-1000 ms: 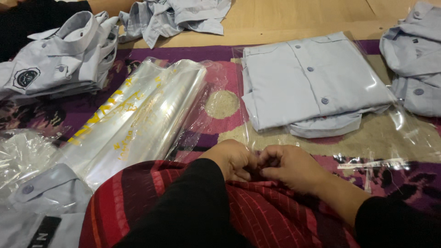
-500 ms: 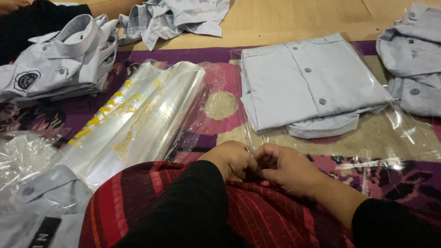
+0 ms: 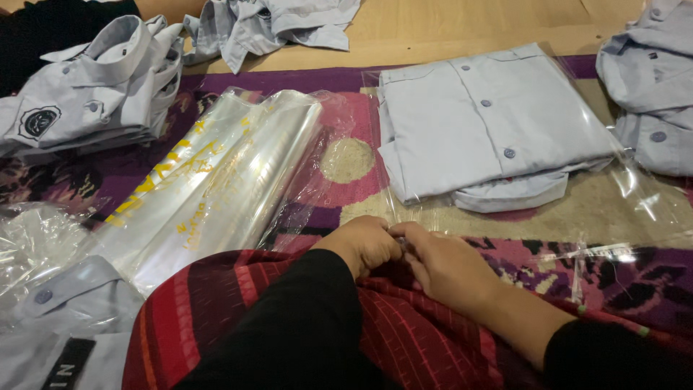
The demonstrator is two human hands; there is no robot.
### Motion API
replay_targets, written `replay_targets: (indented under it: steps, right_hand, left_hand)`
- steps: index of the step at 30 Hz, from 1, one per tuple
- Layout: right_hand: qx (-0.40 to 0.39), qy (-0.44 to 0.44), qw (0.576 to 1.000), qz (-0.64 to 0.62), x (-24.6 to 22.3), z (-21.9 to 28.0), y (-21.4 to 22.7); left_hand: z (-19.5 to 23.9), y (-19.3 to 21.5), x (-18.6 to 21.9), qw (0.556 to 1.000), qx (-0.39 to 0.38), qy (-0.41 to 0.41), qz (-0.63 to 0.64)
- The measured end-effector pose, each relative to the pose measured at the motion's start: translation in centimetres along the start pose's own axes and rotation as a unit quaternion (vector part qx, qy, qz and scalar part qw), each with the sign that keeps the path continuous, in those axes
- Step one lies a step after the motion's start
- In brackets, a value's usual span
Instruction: The person packs folded shirts into plastic bags, smoothing the plastic and sealing the bags by hand.
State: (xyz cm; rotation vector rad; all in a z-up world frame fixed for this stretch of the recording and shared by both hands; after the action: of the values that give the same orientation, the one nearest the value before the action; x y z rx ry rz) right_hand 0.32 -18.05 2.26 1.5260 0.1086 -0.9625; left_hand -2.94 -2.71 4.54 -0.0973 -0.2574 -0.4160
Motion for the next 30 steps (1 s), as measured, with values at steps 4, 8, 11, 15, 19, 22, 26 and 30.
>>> replay_targets:
  steps: [4, 8, 11, 15, 19, 22, 26, 30]
  right_hand:
    - [0.085, 0.105, 0.988, 0.074, 1.6, 0.1, -1.9]
    - [0.085, 0.108, 0.988, 0.069, 1.9, 0.2, -2.2]
    - [0.099, 0.102, 0.989, 0.039, 1.6, 0.5, -1.7]
    - [0.175, 0.005, 0.979, -0.107, -0.1, 1.6, -0.4]
    - [0.176, -0.086, 0.961, -0.195, -0.7, 1.6, 0.6]
    - [0.183, -0.07, 0.939, -0.283, -0.9, 1.4, 0.7]
    - [0.126, -0.048, 0.92, -0.367, -0.3, 0.5, 0.3]
    - [0.087, -0.017, 0.975, -0.205, -0.3, 0.5, 0.0]
  left_hand:
    - [1.1, -0.6, 0.5, 0.999, 0.049, 0.015, -0.013]
    - [2.4, -1.1, 0.9, 0.994, 0.098, 0.028, -0.024]
    - [3.4, -1.4, 1.3, 0.99, 0.13, 0.037, -0.032]
    - [-1.8, 0.0, 1.2, 0.971, 0.2, -0.004, 0.132]
    - [-0.6, -0.5, 1.1, 0.968, 0.208, -0.001, 0.141]
    - [-0.2, -0.6, 1.3, 0.966, 0.214, -0.004, 0.148]
    - [-0.4, -0.4, 1.5, 0.966, 0.217, -0.011, 0.137]
    - [-0.9, 0.0, 1.6, 0.967, 0.22, -0.015, 0.129]
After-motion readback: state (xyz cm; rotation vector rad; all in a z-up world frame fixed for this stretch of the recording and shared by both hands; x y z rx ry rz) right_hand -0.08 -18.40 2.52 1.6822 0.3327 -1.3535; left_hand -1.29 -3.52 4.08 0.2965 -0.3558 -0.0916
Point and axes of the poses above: each hand's wrist, its own z-axis away from the middle knuckle, its own y-axis out of the back of the hand, x = y × z, the point moved 3 cm from there along -z, towards the middle knuckle, and after that the axes turned 15 degrees about y, right-handed, at the moved point
